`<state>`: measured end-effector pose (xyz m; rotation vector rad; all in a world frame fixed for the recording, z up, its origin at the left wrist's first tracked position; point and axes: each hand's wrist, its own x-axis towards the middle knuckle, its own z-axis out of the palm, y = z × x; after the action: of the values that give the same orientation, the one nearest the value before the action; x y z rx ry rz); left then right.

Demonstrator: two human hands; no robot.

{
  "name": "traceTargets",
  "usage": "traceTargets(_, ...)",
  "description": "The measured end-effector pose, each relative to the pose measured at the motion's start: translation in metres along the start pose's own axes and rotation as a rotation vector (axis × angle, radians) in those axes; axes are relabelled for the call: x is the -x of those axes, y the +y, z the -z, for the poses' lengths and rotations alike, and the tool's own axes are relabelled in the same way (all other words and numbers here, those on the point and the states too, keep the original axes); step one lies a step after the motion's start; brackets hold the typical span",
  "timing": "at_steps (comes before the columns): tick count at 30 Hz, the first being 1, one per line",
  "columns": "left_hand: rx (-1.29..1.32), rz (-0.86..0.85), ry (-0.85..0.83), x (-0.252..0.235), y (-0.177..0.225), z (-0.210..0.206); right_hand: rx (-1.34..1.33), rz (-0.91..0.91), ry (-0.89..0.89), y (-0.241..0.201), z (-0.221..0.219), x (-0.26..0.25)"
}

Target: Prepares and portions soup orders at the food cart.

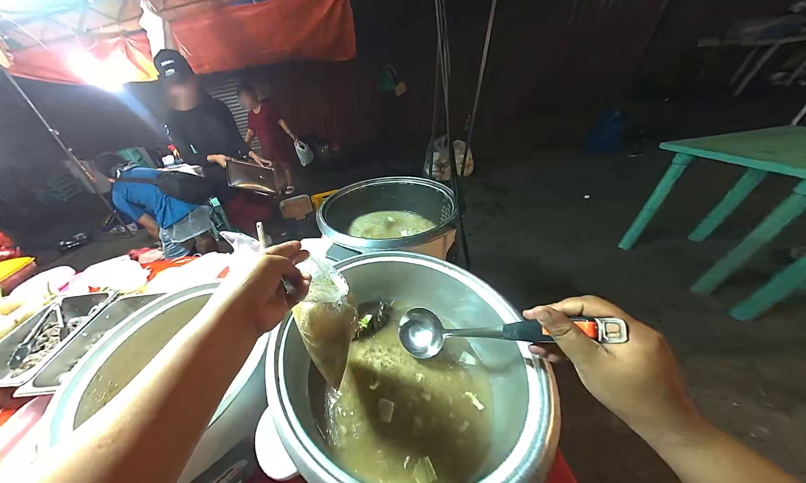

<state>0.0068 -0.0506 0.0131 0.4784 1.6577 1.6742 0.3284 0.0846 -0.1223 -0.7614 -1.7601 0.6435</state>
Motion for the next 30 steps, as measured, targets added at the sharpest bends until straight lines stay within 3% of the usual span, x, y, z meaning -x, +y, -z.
traceTargets(3,-0.012,-0.001,0.000,0.009,-0.004,0.009,-0.027,-0.038,-0.052,0.006,-0.009,0.007)
traceTargets(13,0.056,-0.007,-0.001,0.015,0.008,0.031,-0.279,0.168,-0.385,-0.022,-0.042,0.059)
traceTargets(17,0.047,-0.028,-0.001,0.015,0.014,0.033,-0.374,0.087,-0.491,-0.034,-0.038,0.073)
traceTargets(20,0.059,-0.026,-0.023,0.008,0.014,0.037,-0.459,-0.139,-0.456,-0.038,-0.031,0.074)
traceTargets(24,0.029,-0.018,-0.068,-0.001,0.010,0.040,-0.544,-0.527,-0.261,-0.042,-0.011,0.057)
traceTargets(26,0.016,-0.022,-0.081,-0.004,0.006,0.039,-0.532,-0.571,-0.210,-0.048,0.005,0.042)
traceTargets(30,0.033,-0.018,-0.125,-0.015,-0.007,0.040,-0.422,-0.496,-0.133,-0.084,0.035,-0.001)
